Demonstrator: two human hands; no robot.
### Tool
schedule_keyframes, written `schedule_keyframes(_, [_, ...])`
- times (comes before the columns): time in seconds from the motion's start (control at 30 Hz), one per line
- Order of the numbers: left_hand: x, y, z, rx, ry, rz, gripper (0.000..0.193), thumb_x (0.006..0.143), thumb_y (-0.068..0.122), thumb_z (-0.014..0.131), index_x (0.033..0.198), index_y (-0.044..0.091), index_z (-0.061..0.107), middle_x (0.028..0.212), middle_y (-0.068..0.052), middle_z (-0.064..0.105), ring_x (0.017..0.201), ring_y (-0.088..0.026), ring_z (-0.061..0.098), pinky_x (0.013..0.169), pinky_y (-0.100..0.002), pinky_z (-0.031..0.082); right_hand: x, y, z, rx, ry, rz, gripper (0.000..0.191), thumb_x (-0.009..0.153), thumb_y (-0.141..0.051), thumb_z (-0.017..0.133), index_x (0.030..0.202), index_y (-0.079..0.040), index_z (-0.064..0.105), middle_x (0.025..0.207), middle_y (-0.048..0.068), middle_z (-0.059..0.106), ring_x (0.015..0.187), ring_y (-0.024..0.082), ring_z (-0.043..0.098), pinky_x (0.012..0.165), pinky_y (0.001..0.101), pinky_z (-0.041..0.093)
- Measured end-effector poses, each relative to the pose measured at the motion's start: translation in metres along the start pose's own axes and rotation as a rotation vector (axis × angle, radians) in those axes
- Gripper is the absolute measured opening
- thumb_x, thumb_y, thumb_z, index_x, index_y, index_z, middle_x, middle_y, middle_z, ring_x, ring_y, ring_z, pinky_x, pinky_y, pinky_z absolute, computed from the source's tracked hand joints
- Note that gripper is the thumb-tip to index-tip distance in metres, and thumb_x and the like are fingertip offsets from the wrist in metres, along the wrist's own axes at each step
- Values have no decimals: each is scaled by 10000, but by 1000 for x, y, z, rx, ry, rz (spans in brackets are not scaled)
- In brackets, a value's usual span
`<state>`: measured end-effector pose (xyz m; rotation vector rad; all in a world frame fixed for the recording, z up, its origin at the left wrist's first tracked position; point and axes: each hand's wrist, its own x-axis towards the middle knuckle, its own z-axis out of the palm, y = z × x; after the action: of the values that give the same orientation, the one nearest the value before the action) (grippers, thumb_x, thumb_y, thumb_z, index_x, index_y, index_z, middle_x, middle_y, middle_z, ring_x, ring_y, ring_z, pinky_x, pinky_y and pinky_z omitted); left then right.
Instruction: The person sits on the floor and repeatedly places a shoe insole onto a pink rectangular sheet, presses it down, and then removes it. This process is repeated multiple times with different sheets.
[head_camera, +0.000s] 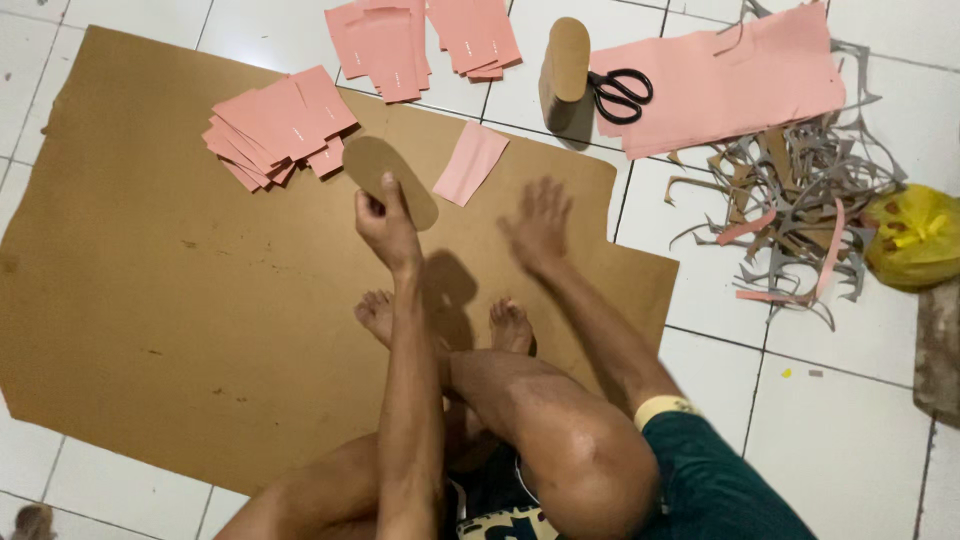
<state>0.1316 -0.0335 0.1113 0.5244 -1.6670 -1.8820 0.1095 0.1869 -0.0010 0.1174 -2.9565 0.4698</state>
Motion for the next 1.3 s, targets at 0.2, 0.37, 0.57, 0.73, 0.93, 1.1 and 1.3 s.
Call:
schedule_keyframes(0.2, [50,21,37,367,-398,295,308,971,281,735,983,-21,679,985,-144,744,867,-205,733,772,-373,617,-35,7,5,-23,-465,-494,623,1019,-506,603,1555,-261,399,1635,44,405,1553,261,304,1313,544,142])
schedule_keyframes(0.37, [114,113,5,559,-507,717,208,1026,158,735,973,-19,640,861,-139,712,769,-283,725,661,-401,561,-40,-26,-9,-61,6,144,895,938,-599,559,1623,-115,247,1686,160,196,1569,316,137,1272,562,54])
schedule_keyframes(0.57, [95,168,-7,573,-589,892,182,1004,107,735,997,-32,618,876,-161,711,773,-309,709,714,-423,548,-60,-201,57,18,-891,-1020,776,951,-683,501,1568,-244,329,1700,145,158,1567,368,101,1218,659,37])
schedule_keyframes(0.73, [67,148,-87,856,-652,724,197,966,128,757,961,-23,630,878,-194,695,732,-342,667,639,-456,521,-49,-188,71,173,-344,-960,621,1027,-534,518,1546,-197,474,1661,127,314,1536,362,254,1242,606,161])
schedule_keyframes(0.93, [65,121,-156,999,-632,547,181,968,170,751,1008,-1,706,917,-196,754,738,-302,724,626,-434,578,-91,-12,-22,173,7,-232,588,1032,-444,626,1498,-106,505,1598,181,463,1506,368,399,1261,535,307])
schedule_keyframes(1.1, [55,109,-160,853,-555,362,234,995,211,773,1004,-12,701,900,-205,744,784,-282,763,672,-407,605,-160,34,-48,69,204,87,639,1101,-401,573,1543,39,434,1626,321,323,1514,469,234,1220,604,172])
schedule_keyframes(1.3, [23,112,-133,923,-724,551,249,975,173,794,982,-53,689,888,-233,731,743,-365,719,646,-455,556,-196,5,-13,136,-322,-584,604,1108,-403,543,1529,21,458,1608,303,361,1494,458,282,1201,596,208])
